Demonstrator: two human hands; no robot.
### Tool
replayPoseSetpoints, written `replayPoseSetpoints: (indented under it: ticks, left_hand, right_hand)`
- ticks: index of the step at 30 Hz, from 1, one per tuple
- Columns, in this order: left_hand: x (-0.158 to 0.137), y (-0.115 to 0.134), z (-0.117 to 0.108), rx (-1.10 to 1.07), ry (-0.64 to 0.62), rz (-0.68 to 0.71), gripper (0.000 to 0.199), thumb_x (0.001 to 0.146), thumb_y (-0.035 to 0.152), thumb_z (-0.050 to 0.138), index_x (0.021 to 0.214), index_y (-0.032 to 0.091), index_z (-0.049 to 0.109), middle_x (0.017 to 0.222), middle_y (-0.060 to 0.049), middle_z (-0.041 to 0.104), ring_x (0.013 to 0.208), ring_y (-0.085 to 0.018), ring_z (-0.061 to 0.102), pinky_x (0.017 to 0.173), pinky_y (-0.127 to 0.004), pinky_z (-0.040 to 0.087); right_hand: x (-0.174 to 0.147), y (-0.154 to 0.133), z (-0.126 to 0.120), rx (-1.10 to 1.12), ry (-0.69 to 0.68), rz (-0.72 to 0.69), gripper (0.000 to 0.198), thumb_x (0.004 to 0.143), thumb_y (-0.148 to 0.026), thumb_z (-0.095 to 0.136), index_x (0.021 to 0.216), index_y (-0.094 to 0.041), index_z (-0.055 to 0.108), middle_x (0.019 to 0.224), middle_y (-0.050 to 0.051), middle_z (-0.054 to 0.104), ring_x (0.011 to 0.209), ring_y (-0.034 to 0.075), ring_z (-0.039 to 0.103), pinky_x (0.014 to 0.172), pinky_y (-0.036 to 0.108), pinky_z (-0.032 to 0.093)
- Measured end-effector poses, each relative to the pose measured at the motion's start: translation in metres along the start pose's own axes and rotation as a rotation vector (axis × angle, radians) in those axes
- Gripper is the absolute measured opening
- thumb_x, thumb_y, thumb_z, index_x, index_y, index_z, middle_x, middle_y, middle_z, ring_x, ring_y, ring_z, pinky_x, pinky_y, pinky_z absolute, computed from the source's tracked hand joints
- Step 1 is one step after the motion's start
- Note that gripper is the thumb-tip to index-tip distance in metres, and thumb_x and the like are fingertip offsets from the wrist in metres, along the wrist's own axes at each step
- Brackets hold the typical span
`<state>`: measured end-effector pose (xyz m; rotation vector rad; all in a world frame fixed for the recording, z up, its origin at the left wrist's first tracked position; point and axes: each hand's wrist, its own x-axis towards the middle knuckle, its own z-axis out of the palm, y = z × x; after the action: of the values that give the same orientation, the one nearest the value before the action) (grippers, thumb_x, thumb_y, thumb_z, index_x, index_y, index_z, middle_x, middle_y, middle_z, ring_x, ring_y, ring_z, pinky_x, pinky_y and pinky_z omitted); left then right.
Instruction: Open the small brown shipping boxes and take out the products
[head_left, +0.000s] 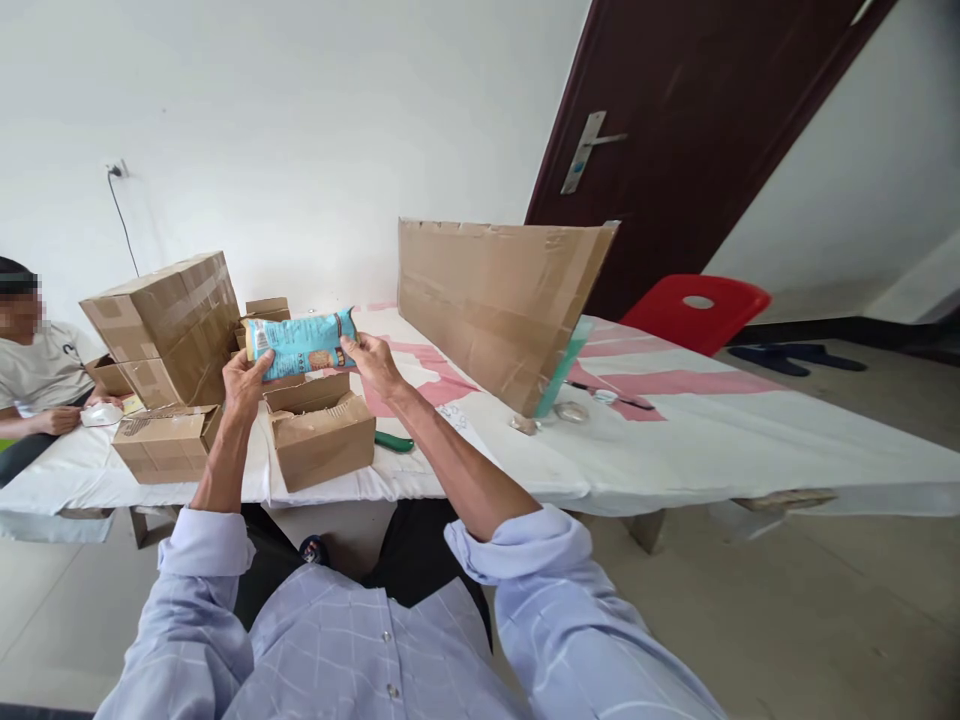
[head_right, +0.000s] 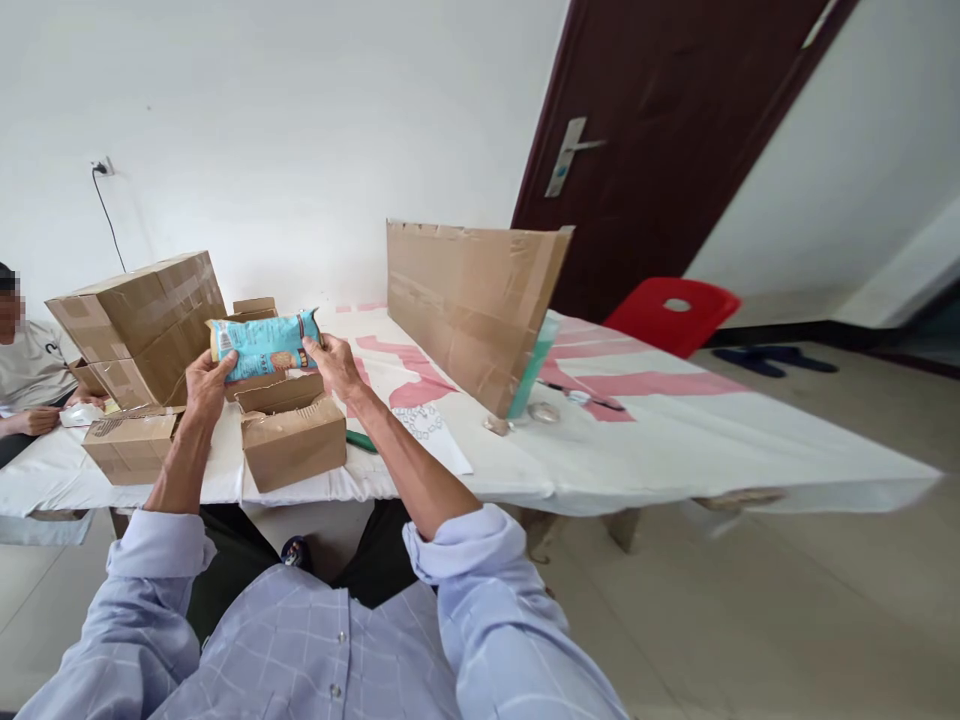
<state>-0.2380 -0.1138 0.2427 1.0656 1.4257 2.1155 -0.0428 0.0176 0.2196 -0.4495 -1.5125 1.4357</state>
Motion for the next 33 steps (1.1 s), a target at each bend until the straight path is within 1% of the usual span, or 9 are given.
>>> replayPoseSetpoints:
  ticks: [4,7,10,13,15,18,22,26,33]
  left_hand:
    - [-0.002,0.044,0.004,-0.062,-0.091,0.239,0.051,0.061,0.052,0.103,0.09,0.018,0.079,0.079,0.001,0.073,0.07,-0.014,0.069,0.063,-0.026,0.06]
    - [-0.007,0.074,0.005,-0.039,-0.228,0.383,0.046,0.063,0.044,0.104,0.093,0.017,0.081,0.087,0.0,0.077,0.077,-0.015,0.072,0.071,-0.026,0.061]
    - [-0.006,0.089,0.005,0.022,-0.343,0.383,0.044,0.064,0.035,0.104,0.097,0.016,0.082,0.094,-0.002,0.079,0.083,-0.018,0.075,0.077,-0.029,0.064]
    - [0.009,0.087,0.0,0.033,-0.328,0.388,0.038,0.065,0.029,0.103,0.092,0.015,0.08,0.089,-0.001,0.077,0.079,-0.016,0.074,0.075,-0.029,0.064]
    - [0.025,0.076,-0.008,0.014,-0.261,0.409,0.036,0.064,0.027,0.103,0.087,0.015,0.078,0.084,0.001,0.074,0.074,-0.014,0.071,0.072,-0.027,0.063]
    - [0.051,0.053,-0.021,-0.011,-0.159,0.41,0.036,0.061,0.027,0.102,0.084,0.016,0.076,0.08,0.002,0.074,0.069,-0.012,0.067,0.071,-0.026,0.062]
    - [0.079,0.013,-0.036,0.039,-0.049,0.312,0.035,0.057,0.023,0.102,0.08,0.015,0.076,0.078,0.002,0.075,0.067,-0.01,0.065,0.07,-0.024,0.059]
    - [0.092,-0.037,-0.05,0.136,0.073,0.124,0.032,0.057,0.018,0.1,0.074,0.017,0.073,0.071,0.004,0.07,0.063,-0.01,0.061,0.063,-0.02,0.054]
    - [0.084,-0.125,-0.07,0.256,0.149,-0.124,0.038,0.053,0.029,0.103,0.073,0.016,0.073,0.063,0.004,0.066,0.057,-0.01,0.057,0.057,-0.022,0.05]
  right_hand:
    - [-0.006,-0.046,-0.005,-0.044,0.007,-0.288,0.059,0.077,-0.076,0.086,0.091,-0.021,0.071,0.089,0.002,0.072,0.093,0.021,0.069,0.081,0.029,0.058]
    - [-0.011,-0.071,-0.009,-0.071,-0.001,-0.416,0.053,0.083,-0.07,0.085,0.097,-0.02,0.072,0.091,0.001,0.07,0.099,0.021,0.068,0.083,0.029,0.057]
    - [-0.009,-0.075,-0.014,-0.103,-0.014,-0.416,0.053,0.084,-0.068,0.085,0.103,-0.02,0.073,0.097,0.002,0.072,0.109,0.025,0.069,0.088,0.031,0.059]
    - [0.001,-0.052,-0.025,-0.083,-0.081,-0.339,0.062,0.075,-0.068,0.094,0.111,-0.021,0.075,0.113,0.007,0.078,0.119,0.028,0.071,0.099,0.038,0.061]
    - [0.006,-0.023,-0.037,-0.082,-0.1,-0.231,0.07,0.068,-0.062,0.1,0.118,-0.021,0.075,0.126,0.012,0.078,0.126,0.031,0.071,0.107,0.044,0.06]
    - [0.01,0.025,-0.052,-0.146,-0.066,0.057,0.07,0.059,-0.047,0.106,0.117,-0.019,0.077,0.136,0.018,0.077,0.132,0.034,0.069,0.112,0.049,0.058]
    - [0.004,0.077,-0.053,-0.172,-0.116,0.338,0.051,0.059,-0.039,0.102,0.099,-0.016,0.08,0.113,0.016,0.084,0.112,0.032,0.077,0.099,0.046,0.063]
    - [-0.006,0.102,-0.043,-0.135,-0.147,0.362,0.034,0.065,-0.039,0.096,0.081,-0.015,0.078,0.082,0.005,0.081,0.085,0.024,0.075,0.085,0.037,0.062]
    - [-0.037,0.103,-0.055,-0.116,-0.158,0.241,0.033,0.073,-0.048,0.09,0.084,-0.019,0.079,0.084,0.004,0.078,0.09,0.025,0.071,0.08,0.035,0.057]
